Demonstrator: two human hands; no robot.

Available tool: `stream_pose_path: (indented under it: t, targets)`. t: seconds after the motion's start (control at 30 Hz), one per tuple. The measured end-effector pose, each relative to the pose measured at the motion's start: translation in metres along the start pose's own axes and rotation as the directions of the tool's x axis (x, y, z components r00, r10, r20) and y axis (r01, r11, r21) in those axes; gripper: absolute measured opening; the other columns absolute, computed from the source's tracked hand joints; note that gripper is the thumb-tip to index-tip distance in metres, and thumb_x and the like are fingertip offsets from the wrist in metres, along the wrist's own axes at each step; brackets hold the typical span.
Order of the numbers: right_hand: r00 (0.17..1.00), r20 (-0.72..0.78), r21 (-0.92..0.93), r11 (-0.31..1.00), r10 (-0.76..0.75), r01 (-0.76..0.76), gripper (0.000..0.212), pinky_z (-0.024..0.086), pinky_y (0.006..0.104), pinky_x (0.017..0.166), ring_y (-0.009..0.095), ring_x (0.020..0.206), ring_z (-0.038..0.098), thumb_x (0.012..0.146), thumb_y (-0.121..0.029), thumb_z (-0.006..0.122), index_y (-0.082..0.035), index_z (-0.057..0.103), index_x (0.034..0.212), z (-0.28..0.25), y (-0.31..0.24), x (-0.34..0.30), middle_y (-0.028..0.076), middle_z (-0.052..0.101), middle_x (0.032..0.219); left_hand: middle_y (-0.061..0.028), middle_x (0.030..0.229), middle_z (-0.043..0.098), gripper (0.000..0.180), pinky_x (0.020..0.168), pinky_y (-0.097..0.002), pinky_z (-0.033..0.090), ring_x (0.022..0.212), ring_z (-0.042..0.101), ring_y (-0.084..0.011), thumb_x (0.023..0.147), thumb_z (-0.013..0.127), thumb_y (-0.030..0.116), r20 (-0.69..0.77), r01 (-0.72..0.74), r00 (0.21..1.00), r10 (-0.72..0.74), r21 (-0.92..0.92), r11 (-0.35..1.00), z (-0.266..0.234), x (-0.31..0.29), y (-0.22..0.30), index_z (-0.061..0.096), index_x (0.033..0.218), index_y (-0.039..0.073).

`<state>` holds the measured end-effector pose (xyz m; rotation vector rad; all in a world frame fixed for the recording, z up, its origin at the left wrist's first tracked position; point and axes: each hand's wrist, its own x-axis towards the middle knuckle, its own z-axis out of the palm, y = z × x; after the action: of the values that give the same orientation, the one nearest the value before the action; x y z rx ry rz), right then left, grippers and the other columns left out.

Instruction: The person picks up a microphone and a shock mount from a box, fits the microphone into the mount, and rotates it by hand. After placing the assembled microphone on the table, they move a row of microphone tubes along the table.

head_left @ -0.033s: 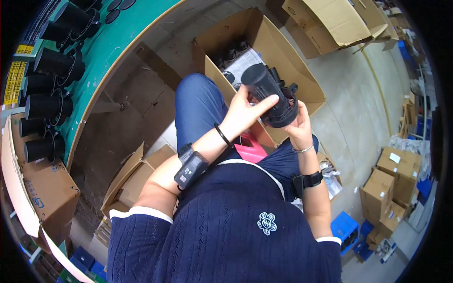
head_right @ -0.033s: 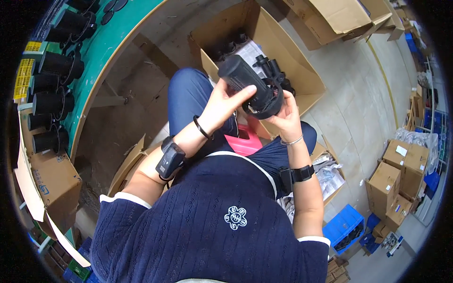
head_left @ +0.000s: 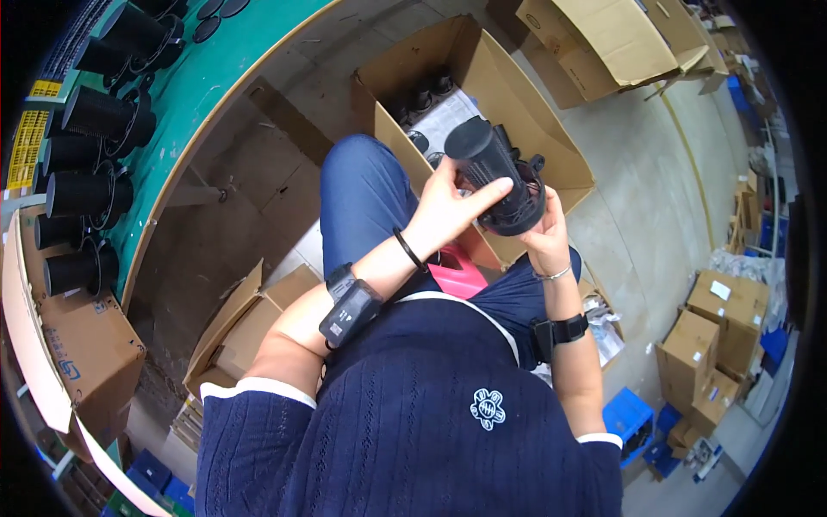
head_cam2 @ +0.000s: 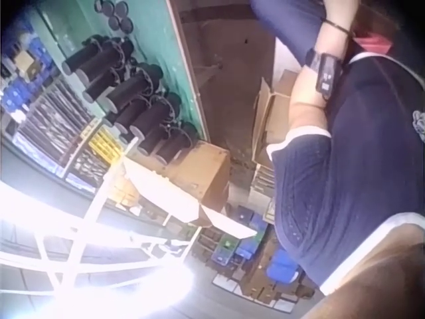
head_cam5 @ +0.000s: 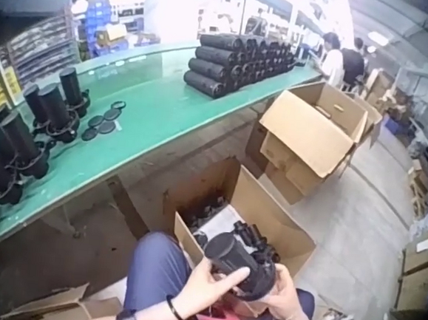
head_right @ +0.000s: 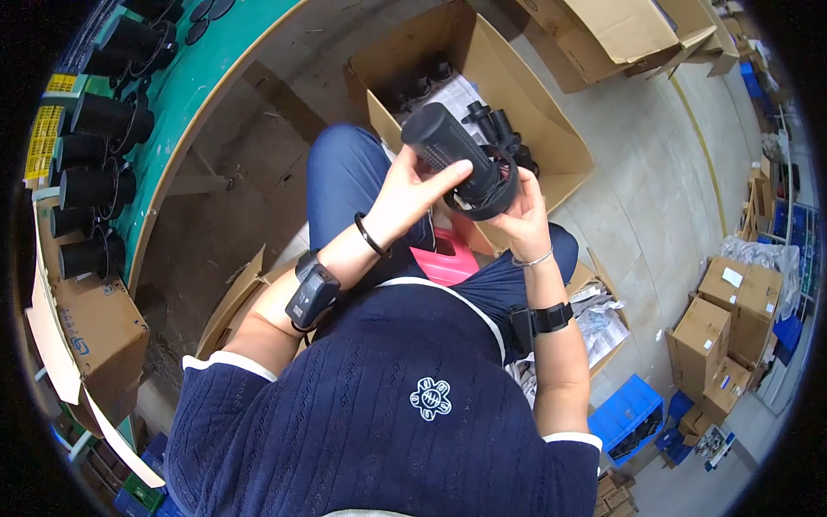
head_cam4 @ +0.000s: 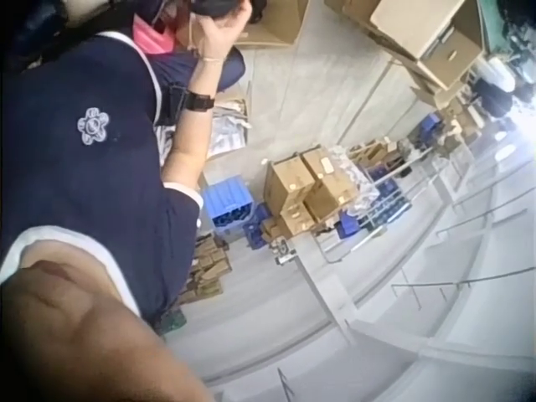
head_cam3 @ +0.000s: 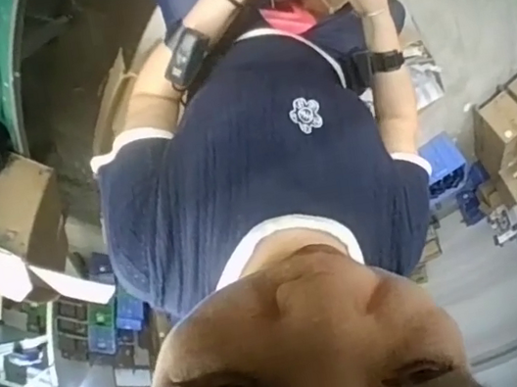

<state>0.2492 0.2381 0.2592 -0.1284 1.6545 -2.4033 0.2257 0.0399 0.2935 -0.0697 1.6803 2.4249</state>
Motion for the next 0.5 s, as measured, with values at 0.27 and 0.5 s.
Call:
stream_pose_path:
  t: [0.27, 0.5]
  targets:
    - [1.0, -0.016, -0.009, 1.0, 0.009, -0.009, 0.071, 0.046, 0.0383, 0.099, 0.021, 0.116, 0.053, 0.066, 0.001, 0.078, -0.007, 0.041, 0.125, -0.0007, 0.007, -0.0011, 0.009, 0.052, 0.124, -0.0102, 0.11, 0.061, 0.064, 0.09, -0.0314, 0.047, 0.101, 0.059, -0.0168, 0.077, 0.078, 0.022, 0.022, -0.013, 1.0, 0.013, 0.009, 1.0, -0.0066, -0.0001, -0.0056, 0.043, 0.127, 0.001]
    - [0.998, -0.036, -0.013, 0.998, 0.058, -0.059, 0.071, 0.045, 0.0384, 0.099, 0.022, 0.116, 0.052, 0.065, 0.001, 0.077, -0.006, 0.041, 0.125, -0.0016, 0.0098, -0.0005, 0.009, 0.051, 0.126, -0.0131, 0.11, 0.061, 0.063, 0.09, -0.0314, 0.048, 0.102, 0.06, -0.0181, 0.077, 0.077, 0.024, 0.024, 0.042, 0.999, -0.043, 0.04, 0.998, -0.0091, 0.001, -0.0048, 0.043, 0.125, 0.001]
